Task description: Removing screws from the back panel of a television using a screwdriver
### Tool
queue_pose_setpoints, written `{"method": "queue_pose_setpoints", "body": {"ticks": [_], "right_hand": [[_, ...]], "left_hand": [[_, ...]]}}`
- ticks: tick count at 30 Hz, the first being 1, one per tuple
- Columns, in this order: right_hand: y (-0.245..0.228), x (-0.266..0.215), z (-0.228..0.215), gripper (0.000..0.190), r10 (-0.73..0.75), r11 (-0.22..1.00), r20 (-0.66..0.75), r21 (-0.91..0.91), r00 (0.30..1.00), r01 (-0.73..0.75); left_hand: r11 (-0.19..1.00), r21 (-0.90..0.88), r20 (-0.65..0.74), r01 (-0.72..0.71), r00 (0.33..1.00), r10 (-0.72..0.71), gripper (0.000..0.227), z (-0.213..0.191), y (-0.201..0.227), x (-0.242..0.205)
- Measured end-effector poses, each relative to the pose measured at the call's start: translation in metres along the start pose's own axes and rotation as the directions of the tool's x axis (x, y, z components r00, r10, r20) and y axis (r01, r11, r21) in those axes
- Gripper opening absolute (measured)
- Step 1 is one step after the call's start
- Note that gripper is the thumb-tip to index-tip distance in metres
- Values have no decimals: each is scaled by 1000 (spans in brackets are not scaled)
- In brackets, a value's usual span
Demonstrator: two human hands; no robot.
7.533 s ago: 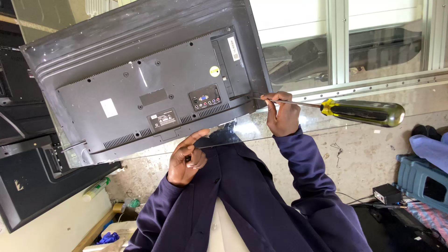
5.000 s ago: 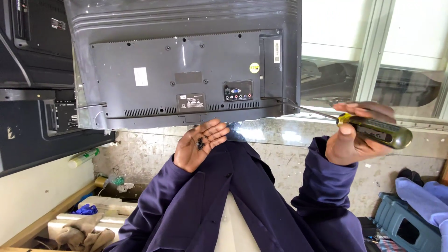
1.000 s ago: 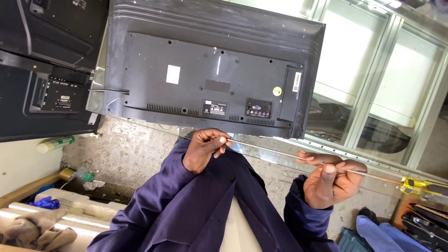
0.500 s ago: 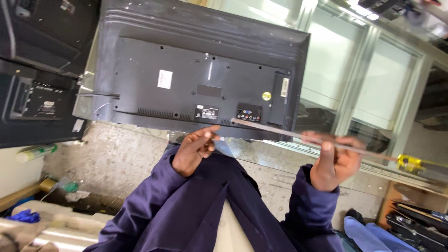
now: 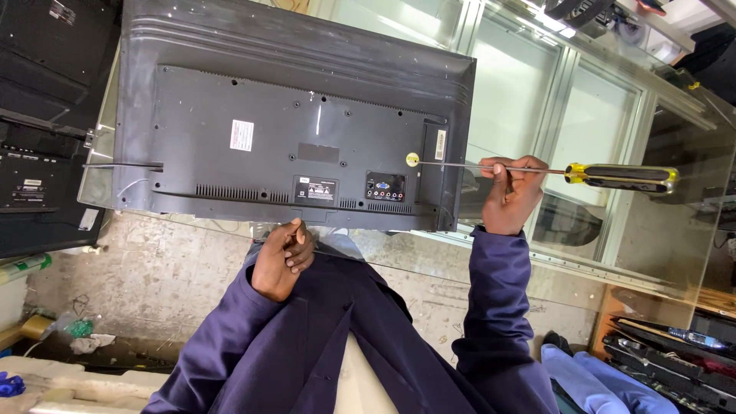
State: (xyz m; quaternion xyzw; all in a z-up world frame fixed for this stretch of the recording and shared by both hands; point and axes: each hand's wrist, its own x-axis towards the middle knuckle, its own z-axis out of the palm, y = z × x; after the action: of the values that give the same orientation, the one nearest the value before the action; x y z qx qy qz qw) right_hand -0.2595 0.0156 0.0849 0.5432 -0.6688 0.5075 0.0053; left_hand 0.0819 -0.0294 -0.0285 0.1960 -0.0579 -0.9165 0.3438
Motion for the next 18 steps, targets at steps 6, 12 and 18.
{"method": "queue_pose_setpoints", "body": {"ticks": [6, 12, 18], "right_hand": [[6, 0, 1, 16, 25, 1000, 23, -3, 999, -25], [4, 1, 1, 14, 27, 999, 23, 25, 999, -28], [2, 4, 2, 14, 57, 996, 100, 64, 993, -64]], "left_hand": [[1000, 24, -21, 11, 1000, -11, 31, -1, 1, 1], [1000, 22, -15, 18, 1000, -18, 31, -3, 0, 1], [1000, 26, 20, -12, 1000, 11, 28, 3, 1, 1]]}}
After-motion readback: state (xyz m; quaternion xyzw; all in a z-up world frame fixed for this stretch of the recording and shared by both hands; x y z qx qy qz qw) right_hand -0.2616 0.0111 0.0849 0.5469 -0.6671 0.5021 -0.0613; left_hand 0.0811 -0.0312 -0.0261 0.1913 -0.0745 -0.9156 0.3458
